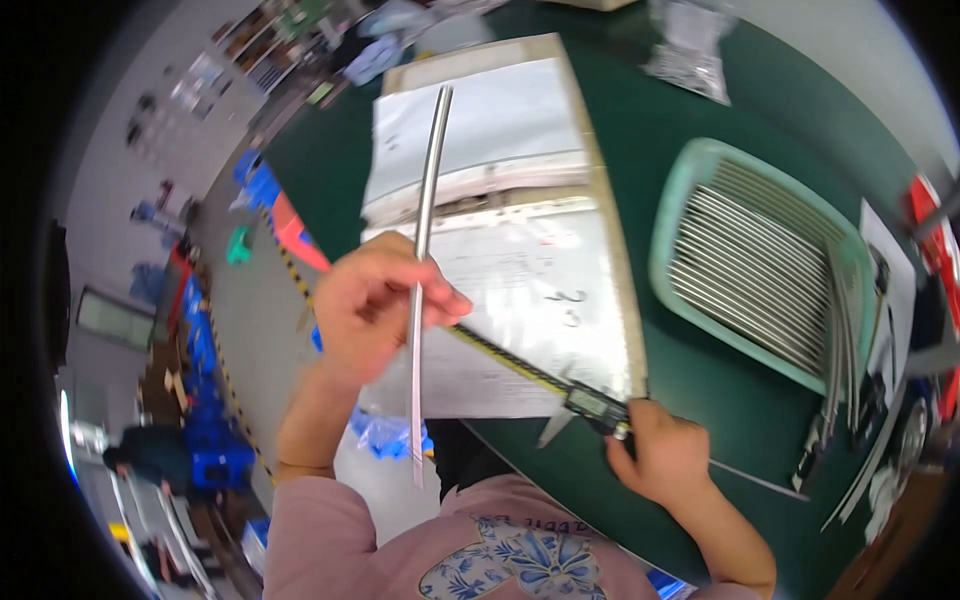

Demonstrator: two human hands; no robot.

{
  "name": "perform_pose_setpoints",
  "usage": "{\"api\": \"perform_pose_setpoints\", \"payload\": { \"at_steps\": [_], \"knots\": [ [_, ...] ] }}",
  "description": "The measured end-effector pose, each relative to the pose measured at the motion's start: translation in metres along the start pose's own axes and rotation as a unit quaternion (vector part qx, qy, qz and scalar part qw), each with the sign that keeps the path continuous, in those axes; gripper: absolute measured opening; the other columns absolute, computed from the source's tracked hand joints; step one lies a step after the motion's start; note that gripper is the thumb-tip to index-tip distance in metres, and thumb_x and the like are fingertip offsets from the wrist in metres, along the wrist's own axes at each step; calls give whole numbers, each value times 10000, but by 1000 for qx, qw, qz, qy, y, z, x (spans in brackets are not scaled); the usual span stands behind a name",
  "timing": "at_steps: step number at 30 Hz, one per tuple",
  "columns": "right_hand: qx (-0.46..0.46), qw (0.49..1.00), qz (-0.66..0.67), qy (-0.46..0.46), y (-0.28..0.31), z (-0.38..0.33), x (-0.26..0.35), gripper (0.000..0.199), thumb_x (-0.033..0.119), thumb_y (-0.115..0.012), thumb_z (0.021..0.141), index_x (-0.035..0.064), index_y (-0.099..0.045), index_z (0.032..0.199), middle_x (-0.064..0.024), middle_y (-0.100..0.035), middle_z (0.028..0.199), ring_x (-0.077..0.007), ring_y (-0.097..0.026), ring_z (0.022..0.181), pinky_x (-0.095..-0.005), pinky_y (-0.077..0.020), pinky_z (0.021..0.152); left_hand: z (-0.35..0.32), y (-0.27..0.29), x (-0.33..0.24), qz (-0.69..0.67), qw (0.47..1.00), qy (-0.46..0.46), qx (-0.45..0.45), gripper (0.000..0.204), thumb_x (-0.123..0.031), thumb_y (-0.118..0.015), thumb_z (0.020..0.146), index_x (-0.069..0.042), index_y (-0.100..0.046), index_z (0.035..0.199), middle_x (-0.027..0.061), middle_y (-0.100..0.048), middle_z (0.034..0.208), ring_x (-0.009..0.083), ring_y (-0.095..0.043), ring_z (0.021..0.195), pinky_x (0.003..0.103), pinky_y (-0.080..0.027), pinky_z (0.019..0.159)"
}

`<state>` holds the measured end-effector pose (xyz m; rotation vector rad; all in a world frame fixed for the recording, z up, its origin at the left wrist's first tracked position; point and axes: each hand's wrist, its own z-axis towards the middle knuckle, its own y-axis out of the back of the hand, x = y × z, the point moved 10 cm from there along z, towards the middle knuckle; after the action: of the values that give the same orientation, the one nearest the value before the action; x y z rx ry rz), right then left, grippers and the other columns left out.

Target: Measuring the length of metal rods using a digital caliper and comparing the measurements with a technical drawing in a binder.

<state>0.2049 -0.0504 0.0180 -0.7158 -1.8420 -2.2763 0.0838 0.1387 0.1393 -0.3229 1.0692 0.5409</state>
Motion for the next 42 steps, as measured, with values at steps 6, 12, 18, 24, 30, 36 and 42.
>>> {"api": "perform_pose_setpoints", "payload": {
  "at_steps": [6, 12, 18, 24, 30, 36, 42],
  "knots": [
    [8, 1000, 1, -8, -2, 5, 4, 334, 240, -680, 678, 43, -538, 907, -117, -563, 660, -301, -568, 544, -378, -423, 464, -85, -12, -33, 547, 805, -229, 21, 213, 20, -664, 666, -14, -678, 876, 87, -582, 890, 224, -614, 765, 294, -553, 706],
    [77, 994, 48, -52, -5, 5, -3, 301, 208, -663, 680, 23, -538, 881, -123, -535, 630, -292, -540, 515, -364, -408, 473, -120, -7, -9, 599, 763, -241, 26, 227, -42, -680, 683, -22, -678, 909, 84, -610, 876, 222, -626, 792, 313, -559, 724],
    [42, 998, 38, -31, -1, 4, 0, 231, 98, -632, 691, 26, -529, 885, -74, -459, 575, -176, -422, 463, -293, -338, 457, -129, -5, 23, 586, 782, -206, 54, 251, -67, -632, 695, -14, -657, 939, 73, -607, 868, 214, -611, 836, 322, -548, 769],
    [54, 996, 56, -51, -3, 2, -4, 219, 96, -617, 708, 15, -531, 893, -51, -443, 583, -128, -393, 479, -268, -323, 462, -132, -5, 25, 588, 781, -205, 39, 238, -73, -630, 697, -16, -653, 927, 67, -600, 872, 209, -609, 832, 323, -545, 769],
    [52, 996, 54, -48, -2, 4, -4, 221, 96, -613, 714, 14, -530, 901, -52, -450, 595, -131, -391, 478, -267, -326, 464, -130, -3, 27, 603, 773, -191, 41, 236, -76, -618, 707, -23, -654, 934, 60, -594, 866, 203, -607, 829, 321, -539, 779],
    [51, 996, 58, -46, -2, 4, -3, 216, 95, -610, 720, 17, -529, 904, -60, -453, 599, -137, -402, 479, -272, -334, 468, -131, -2, 30, 611, 770, -174, 50, 250, -73, -620, 699, -25, -654, 941, 61, -591, 879, 202, -604, 852, 325, -535, 790],
    [48, 997, 53, -37, -1, 4, 1, 211, 93, -608, 721, 15, -530, 901, -62, -454, 592, -149, -403, 475, -276, -332, 467, -129, -3, 29, 610, 772, -170, 53, 259, -71, -621, 692, -25, -653, 946, 63, -591, 883, 208, -604, 858, 330, -533, 797]
  ]
}}
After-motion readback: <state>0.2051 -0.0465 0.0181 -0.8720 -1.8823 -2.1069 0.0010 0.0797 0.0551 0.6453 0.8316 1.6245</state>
